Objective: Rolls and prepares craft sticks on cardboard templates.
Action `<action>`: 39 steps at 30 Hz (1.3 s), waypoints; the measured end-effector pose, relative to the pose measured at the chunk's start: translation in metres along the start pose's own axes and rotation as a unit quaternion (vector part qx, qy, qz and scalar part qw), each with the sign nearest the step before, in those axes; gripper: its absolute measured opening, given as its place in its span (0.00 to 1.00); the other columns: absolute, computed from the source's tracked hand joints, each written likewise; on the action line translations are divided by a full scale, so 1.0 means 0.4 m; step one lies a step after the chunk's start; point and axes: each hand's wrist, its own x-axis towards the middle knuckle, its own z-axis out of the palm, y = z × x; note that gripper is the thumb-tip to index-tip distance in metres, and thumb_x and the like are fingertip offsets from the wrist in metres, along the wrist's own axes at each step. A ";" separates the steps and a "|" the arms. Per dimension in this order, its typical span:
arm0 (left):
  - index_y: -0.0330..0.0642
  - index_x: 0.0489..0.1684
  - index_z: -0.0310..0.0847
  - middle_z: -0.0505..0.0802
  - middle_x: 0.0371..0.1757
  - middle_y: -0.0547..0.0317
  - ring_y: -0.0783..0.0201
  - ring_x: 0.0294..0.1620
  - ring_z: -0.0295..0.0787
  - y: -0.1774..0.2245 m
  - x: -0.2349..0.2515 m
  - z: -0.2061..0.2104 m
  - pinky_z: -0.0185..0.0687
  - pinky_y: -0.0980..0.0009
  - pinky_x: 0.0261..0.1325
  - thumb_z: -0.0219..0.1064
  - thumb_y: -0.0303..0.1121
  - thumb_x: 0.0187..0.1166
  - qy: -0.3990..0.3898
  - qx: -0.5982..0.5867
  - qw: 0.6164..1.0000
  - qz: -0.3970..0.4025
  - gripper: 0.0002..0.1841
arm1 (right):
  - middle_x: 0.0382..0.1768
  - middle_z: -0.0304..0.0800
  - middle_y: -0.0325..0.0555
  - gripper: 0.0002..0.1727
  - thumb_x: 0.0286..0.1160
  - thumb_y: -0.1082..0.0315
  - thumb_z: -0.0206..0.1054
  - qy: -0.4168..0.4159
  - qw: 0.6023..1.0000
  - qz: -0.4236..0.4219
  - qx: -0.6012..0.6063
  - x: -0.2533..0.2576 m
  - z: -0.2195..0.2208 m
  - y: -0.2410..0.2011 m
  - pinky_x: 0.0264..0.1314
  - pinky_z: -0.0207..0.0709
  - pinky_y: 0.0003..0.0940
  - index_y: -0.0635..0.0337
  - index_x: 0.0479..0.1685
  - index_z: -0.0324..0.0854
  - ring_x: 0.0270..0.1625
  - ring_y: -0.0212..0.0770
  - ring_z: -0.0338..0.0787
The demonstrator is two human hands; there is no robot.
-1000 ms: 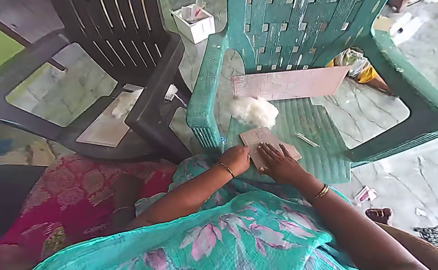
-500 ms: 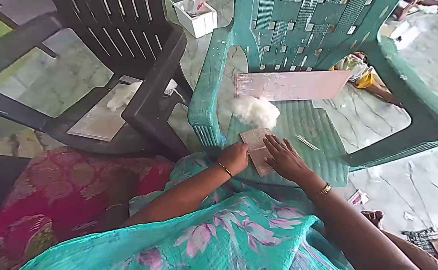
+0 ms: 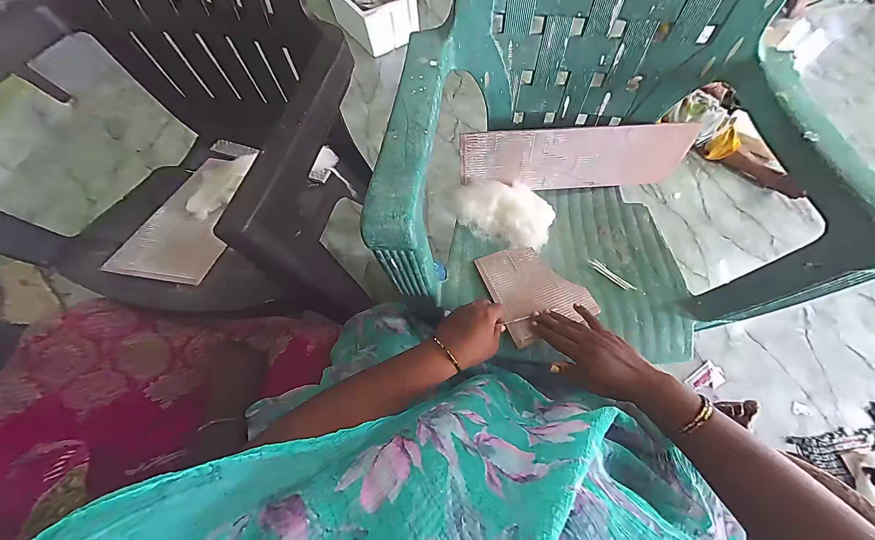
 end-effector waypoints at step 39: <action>0.32 0.62 0.84 0.88 0.62 0.39 0.45 0.66 0.87 -0.048 0.043 -0.013 0.80 0.51 0.72 0.56 0.30 0.90 0.102 0.034 0.994 -0.010 0.15 | 0.97 0.43 0.48 0.44 0.89 0.41 0.49 -0.105 0.980 0.171 -0.016 0.194 -0.002 -0.053 0.96 0.28 0.59 0.57 0.97 0.45 0.98 0.47 0.41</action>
